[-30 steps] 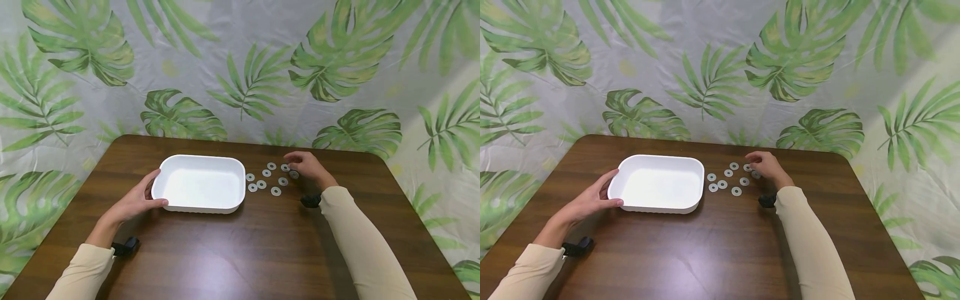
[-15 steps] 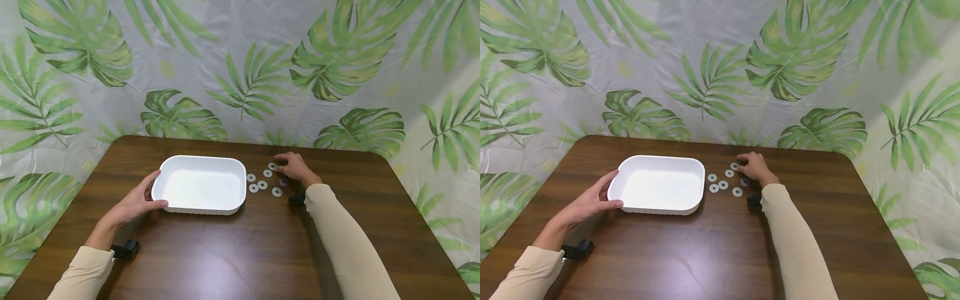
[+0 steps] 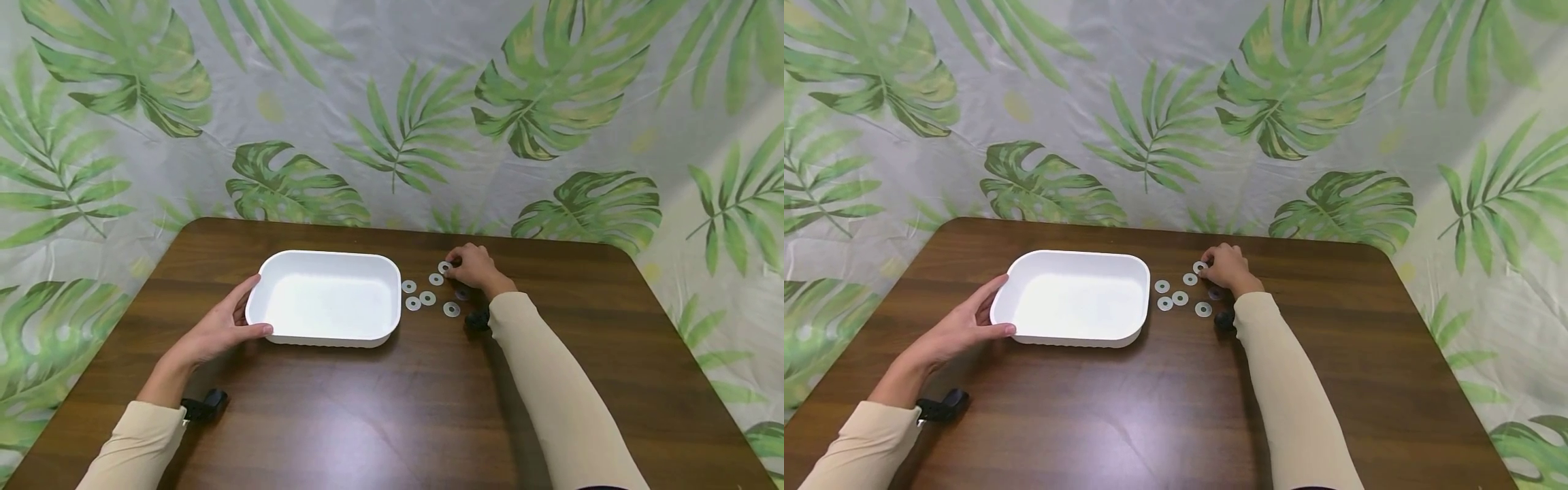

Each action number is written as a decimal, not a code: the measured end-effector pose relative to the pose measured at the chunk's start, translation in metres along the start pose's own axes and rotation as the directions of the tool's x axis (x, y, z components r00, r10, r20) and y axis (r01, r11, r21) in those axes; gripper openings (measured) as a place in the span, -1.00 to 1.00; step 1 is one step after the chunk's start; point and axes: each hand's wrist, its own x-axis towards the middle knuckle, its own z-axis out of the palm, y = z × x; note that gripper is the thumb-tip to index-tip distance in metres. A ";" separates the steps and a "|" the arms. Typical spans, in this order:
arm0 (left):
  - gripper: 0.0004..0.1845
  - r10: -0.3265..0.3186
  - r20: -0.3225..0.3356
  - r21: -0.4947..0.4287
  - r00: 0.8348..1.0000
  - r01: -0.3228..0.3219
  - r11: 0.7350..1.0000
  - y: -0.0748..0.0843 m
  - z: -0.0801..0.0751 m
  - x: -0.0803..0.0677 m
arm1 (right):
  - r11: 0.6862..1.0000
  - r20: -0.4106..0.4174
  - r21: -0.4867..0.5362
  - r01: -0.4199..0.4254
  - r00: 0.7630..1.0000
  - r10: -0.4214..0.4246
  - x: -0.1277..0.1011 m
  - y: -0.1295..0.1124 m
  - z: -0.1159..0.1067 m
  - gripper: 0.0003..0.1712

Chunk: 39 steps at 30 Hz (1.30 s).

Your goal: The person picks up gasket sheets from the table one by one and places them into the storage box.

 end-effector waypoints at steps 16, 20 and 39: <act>0.11 -0.013 0.007 0.002 1.000 0.013 1.000 -0.002 0.001 -0.001 | 0.995 -0.019 -0.007 0.096 0.995 -0.096 -0.001 0.002 0.006 -0.50; 0.11 -0.007 0.003 0.006 1.000 0.007 1.000 -0.001 0.001 -0.002 | 0.995 0.021 0.004 0.103 0.994 -0.103 0.001 0.004 0.004 -0.51; 0.11 -0.016 -0.008 0.010 1.000 0.016 1.000 0.002 0.002 -0.003 | 0.993 -0.037 0.068 0.094 0.995 -0.092 -0.004 0.002 -0.007 -0.54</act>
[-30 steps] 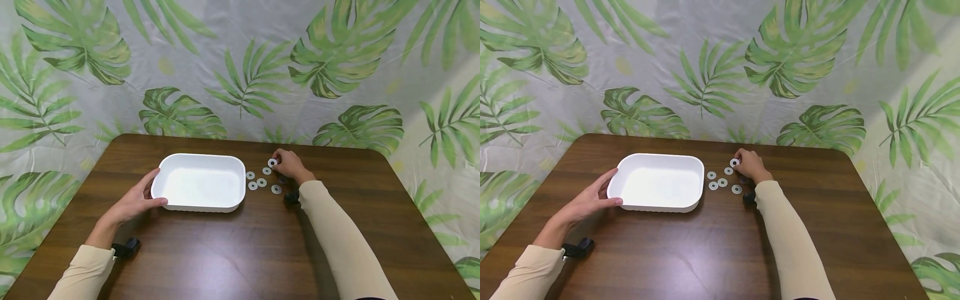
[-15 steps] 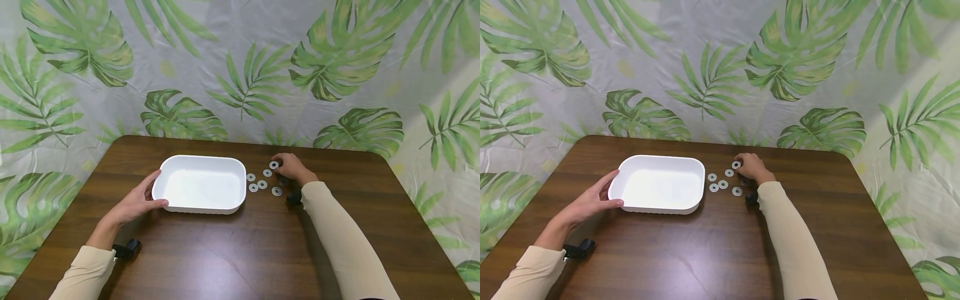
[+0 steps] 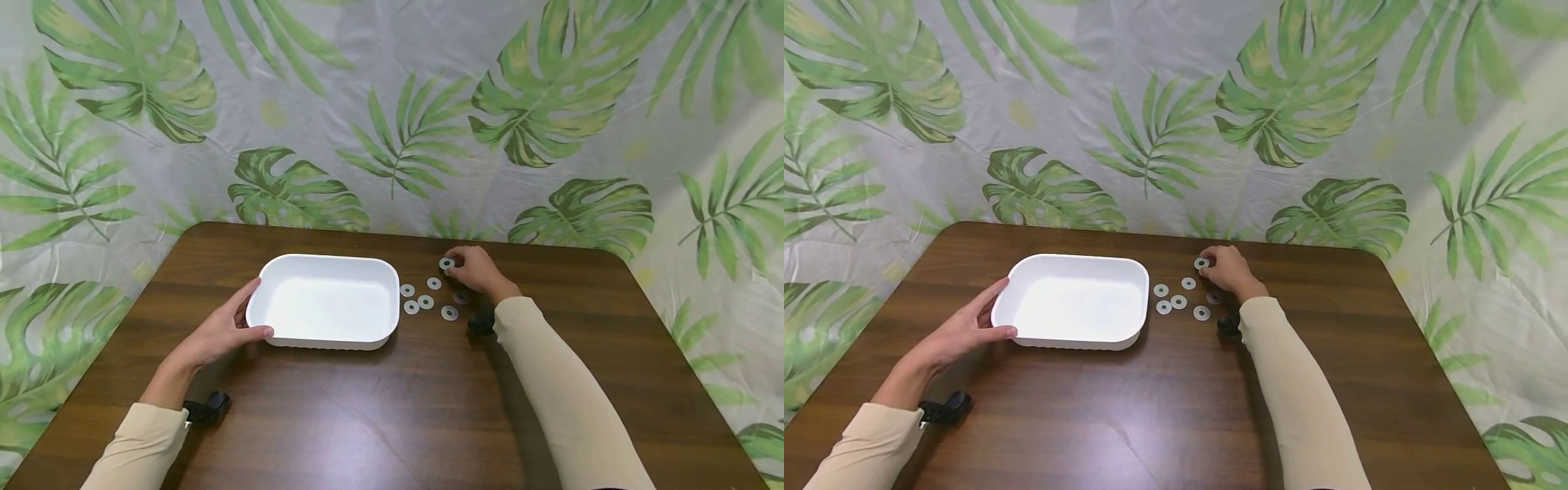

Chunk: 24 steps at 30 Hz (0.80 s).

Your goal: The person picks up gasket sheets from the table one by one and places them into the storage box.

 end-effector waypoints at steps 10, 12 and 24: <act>0.12 -0.008 0.007 0.035 1.000 0.008 0.999 0.001 -0.001 -0.001 | 0.998 0.001 0.058 -0.001 1.000 0.001 -0.011 -0.009 -0.015 -0.52; 0.13 -0.017 0.005 0.052 1.000 0.017 0.999 0.001 0.000 -0.001 | 0.997 0.000 0.073 0.003 1.000 -0.003 -0.014 -0.012 -0.018 -0.52; 0.13 -0.013 -0.009 0.038 1.000 0.014 0.999 0.003 0.002 0.000 | 0.988 -0.018 0.057 0.140 0.990 -0.139 -0.030 -0.033 -0.028 -0.50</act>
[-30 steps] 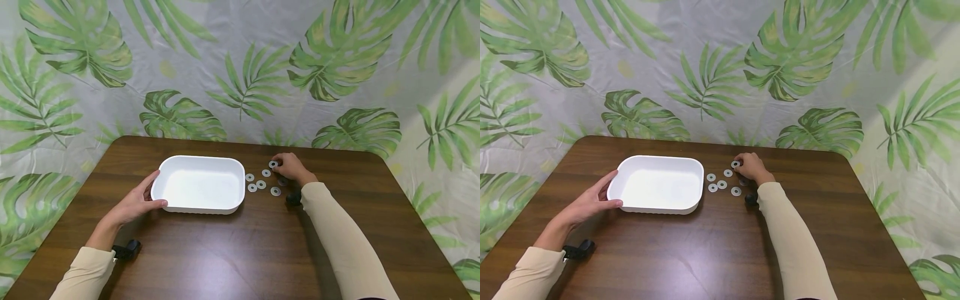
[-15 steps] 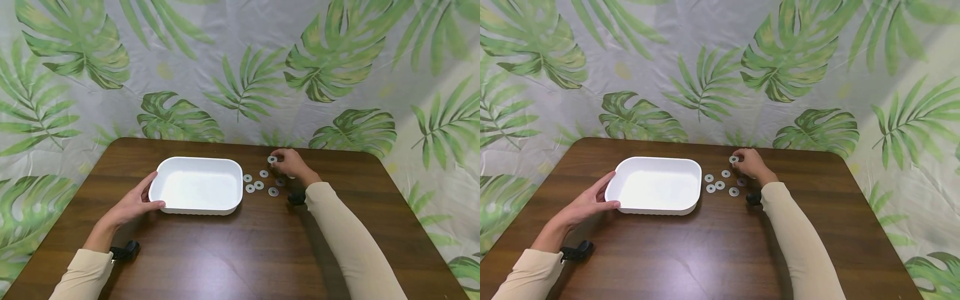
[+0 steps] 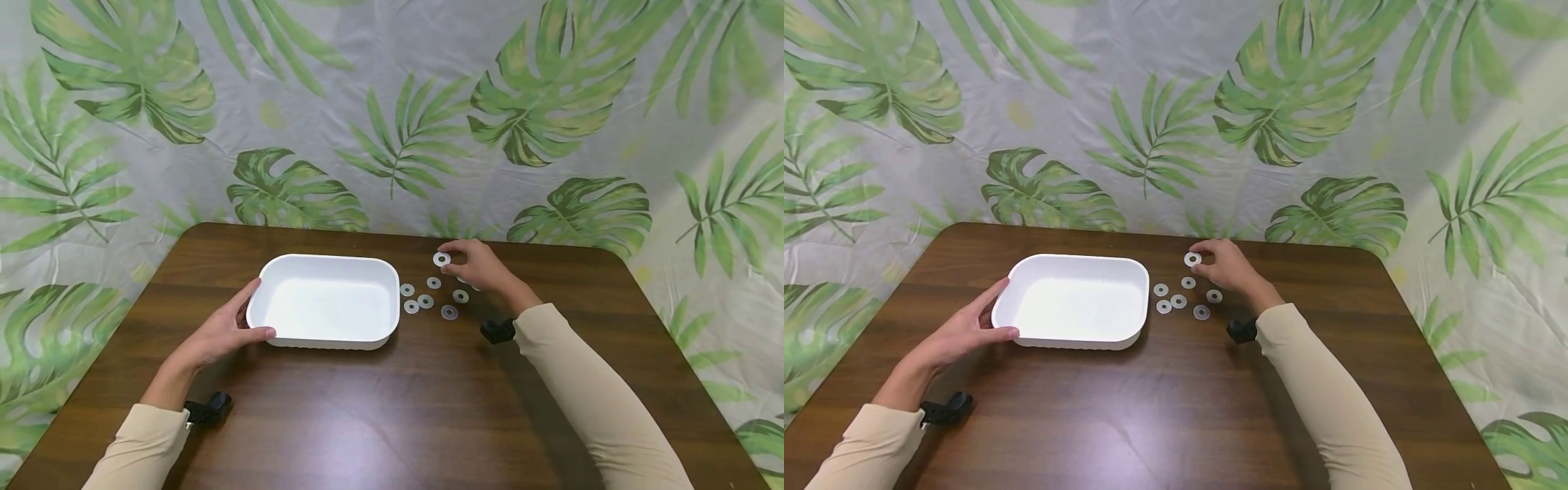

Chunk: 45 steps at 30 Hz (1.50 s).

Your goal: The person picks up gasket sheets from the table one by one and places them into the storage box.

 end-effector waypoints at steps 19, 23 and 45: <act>0.14 0.002 -0.006 0.006 1.000 -0.002 1.000 0.001 -0.001 0.002 | 0.980 0.036 0.149 0.133 0.989 -0.140 -0.010 -0.051 0.000 -0.50; 0.14 -0.001 -0.004 -0.006 1.000 0.001 1.000 0.002 0.000 0.002 | 0.972 0.037 0.165 0.168 0.984 -0.176 -0.009 -0.061 0.004 -0.51; 0.14 -0.017 -0.007 -0.021 1.000 0.017 1.000 0.002 0.001 -0.001 | 0.924 0.072 0.272 0.269 0.952 -0.299 0.011 -0.111 0.043 -0.55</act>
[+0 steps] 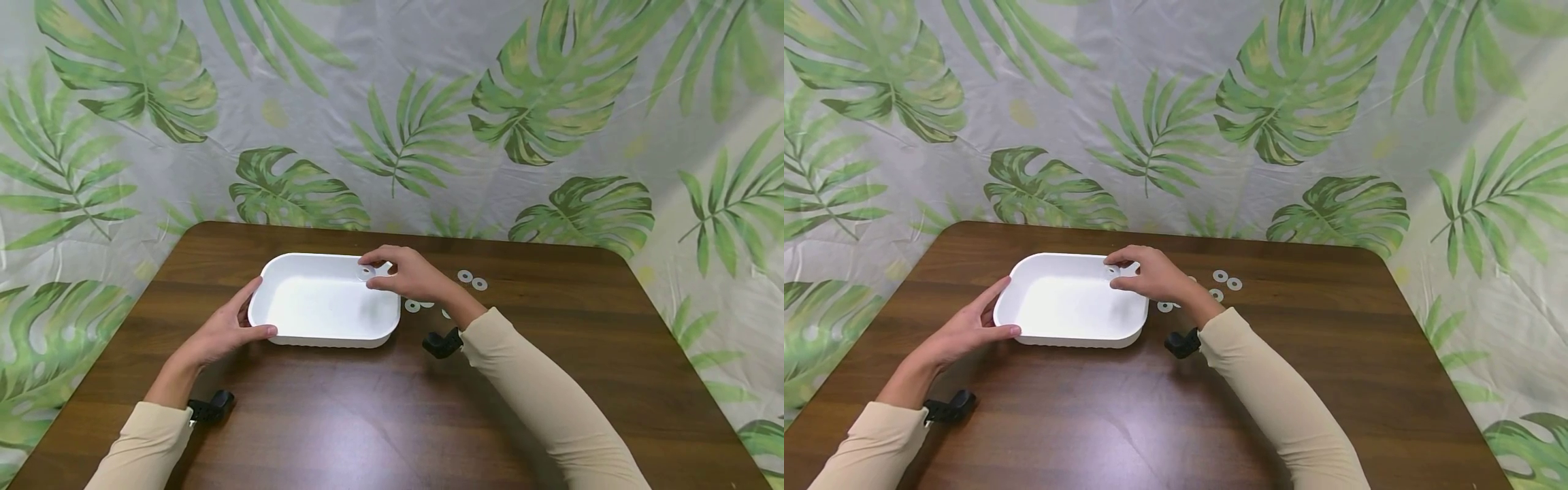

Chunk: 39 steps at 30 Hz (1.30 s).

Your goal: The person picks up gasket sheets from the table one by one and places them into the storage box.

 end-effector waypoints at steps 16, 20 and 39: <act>0.13 -0.001 -0.003 0.001 1.000 0.001 1.000 -0.003 -0.001 0.000 | 0.999 0.101 -0.002 -0.036 0.994 0.036 0.031 -0.016 0.038 -0.58; 0.12 0.009 -0.004 0.008 1.000 -0.009 1.000 -0.003 0.000 0.000 | 0.999 0.102 -0.028 -0.030 0.994 0.033 0.032 -0.017 0.043 -0.58; 0.12 0.022 0.002 -0.015 1.000 -0.021 1.000 -0.005 0.000 0.001 | 0.999 0.068 -0.027 -0.032 0.997 0.033 0.034 -0.013 0.049 -0.57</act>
